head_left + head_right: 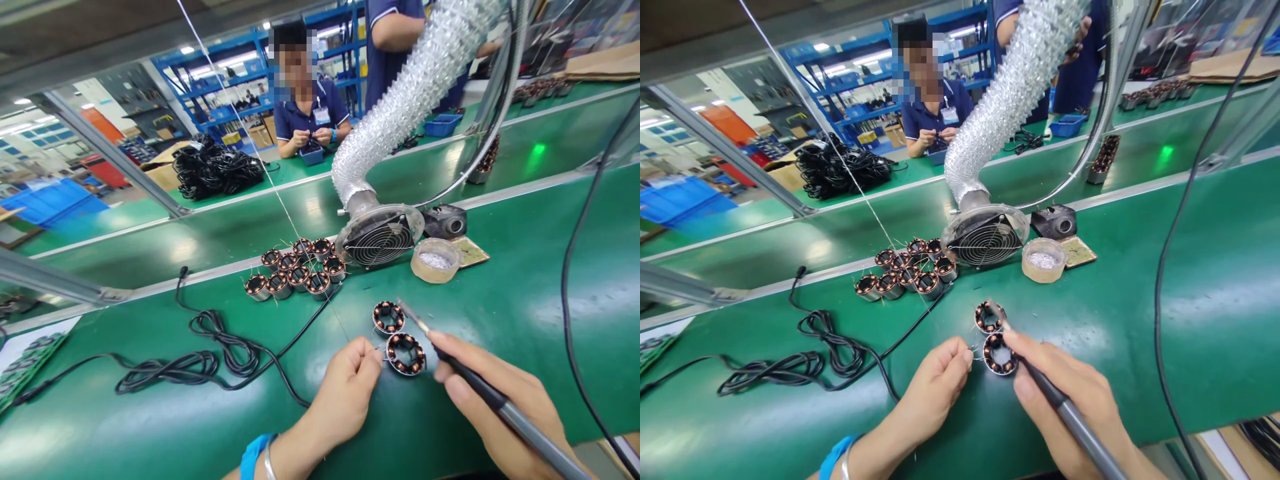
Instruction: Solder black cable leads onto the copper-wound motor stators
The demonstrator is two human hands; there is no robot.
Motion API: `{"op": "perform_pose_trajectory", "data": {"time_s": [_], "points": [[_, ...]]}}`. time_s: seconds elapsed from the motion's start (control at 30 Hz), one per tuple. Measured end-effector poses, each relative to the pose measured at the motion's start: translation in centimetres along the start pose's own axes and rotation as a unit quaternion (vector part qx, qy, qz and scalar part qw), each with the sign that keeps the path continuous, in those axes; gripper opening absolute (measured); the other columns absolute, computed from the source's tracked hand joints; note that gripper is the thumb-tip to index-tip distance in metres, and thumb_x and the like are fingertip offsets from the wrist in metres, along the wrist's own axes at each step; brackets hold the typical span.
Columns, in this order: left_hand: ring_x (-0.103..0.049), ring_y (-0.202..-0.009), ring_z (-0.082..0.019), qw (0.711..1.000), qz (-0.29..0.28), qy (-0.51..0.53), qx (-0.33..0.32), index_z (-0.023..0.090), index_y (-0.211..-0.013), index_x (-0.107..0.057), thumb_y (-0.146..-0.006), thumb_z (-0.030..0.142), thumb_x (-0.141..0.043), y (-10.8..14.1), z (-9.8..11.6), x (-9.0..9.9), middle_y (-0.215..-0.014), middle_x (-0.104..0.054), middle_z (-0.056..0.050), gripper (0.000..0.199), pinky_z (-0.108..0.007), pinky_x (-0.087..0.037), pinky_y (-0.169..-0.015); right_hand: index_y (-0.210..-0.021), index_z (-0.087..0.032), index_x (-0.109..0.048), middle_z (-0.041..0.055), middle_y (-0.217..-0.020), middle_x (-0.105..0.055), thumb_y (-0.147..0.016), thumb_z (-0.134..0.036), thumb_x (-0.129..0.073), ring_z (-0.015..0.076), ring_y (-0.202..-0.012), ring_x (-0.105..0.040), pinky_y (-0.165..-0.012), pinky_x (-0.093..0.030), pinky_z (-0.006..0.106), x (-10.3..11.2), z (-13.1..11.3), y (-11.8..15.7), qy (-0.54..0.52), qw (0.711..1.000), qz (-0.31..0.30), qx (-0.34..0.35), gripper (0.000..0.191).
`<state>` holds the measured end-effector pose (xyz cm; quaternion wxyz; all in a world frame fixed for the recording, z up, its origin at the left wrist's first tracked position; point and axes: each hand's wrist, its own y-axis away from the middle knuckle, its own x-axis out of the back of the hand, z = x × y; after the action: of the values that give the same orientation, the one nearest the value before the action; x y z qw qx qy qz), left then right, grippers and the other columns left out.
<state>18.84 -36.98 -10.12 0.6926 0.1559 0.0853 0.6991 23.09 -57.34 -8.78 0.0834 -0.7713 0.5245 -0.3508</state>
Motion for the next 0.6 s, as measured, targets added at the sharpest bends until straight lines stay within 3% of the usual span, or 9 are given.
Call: {"op": "perform_pose_trajectory", "data": {"time_s": [0.13, 0.23, 0.4, 0.6], "points": [[-0.026, -0.051, -0.009, 0.999, 0.012, -0.036, -0.009, 0.021, -0.068, -0.037, -0.092, 0.042, -0.043, 0.1, 0.3, 0.0, -0.057, -0.032, 0.008, 0.033, -0.024, -0.022, -0.051, -0.11, -0.03, -0.066, -0.0014, -0.075, -0.066, -0.093, -0.026, -0.052, 0.0129, -0.06, -0.062, -0.049, -0.05, 0.02, 1.4, -0.6, 0.1, -0.004, 1.0, 0.004, -0.008, 0.022], [-0.027, -0.053, -0.009, 0.998, 0.015, -0.054, -0.016, 0.021, -0.068, -0.037, -0.092, 0.042, -0.043, 0.2, 0.6, 0.0, -0.058, -0.032, 0.008, 0.032, -0.024, -0.024, -0.052, -0.101, -0.03, -0.067, -0.0015, -0.083, -0.07, -0.091, -0.026, -0.054, 0.0156, -0.069, -0.066, -0.053, -0.052, 0.021, 1.3, -0.4, 0.2, -0.001, 0.999, 0.036, -0.024, 0.017], [-0.029, -0.056, -0.011, 0.997, 0.022, -0.076, -0.018, 0.022, -0.067, -0.036, -0.091, 0.041, -0.042, 0.2, 0.9, -0.1, -0.058, -0.032, 0.007, 0.032, -0.025, -0.025, -0.054, -0.1, -0.029, -0.066, -0.0014, -0.084, -0.07, -0.09, -0.023, -0.053, 0.0177, -0.074, -0.066, -0.06, -0.053, 0.025, 0.7, 0.2, 0.4, -0.011, 0.999, 0.033, -0.029, 0.017], [-0.031, -0.059, -0.012, 0.995, 0.023, -0.098, -0.016, 0.022, -0.067, -0.035, -0.091, 0.041, -0.043, 0.3, 1.4, 0.0, -0.059, -0.033, 0.007, 0.032, -0.026, -0.025, -0.056, -0.102, -0.027, -0.064, 0.0003, -0.08, -0.067, -0.089, -0.022, -0.053, 0.0175, -0.067, -0.064, -0.052, -0.047, 0.026, 0.6, -0.2, 0.4, -0.038, 0.999, 0.018, -0.021, 0.018]]}}
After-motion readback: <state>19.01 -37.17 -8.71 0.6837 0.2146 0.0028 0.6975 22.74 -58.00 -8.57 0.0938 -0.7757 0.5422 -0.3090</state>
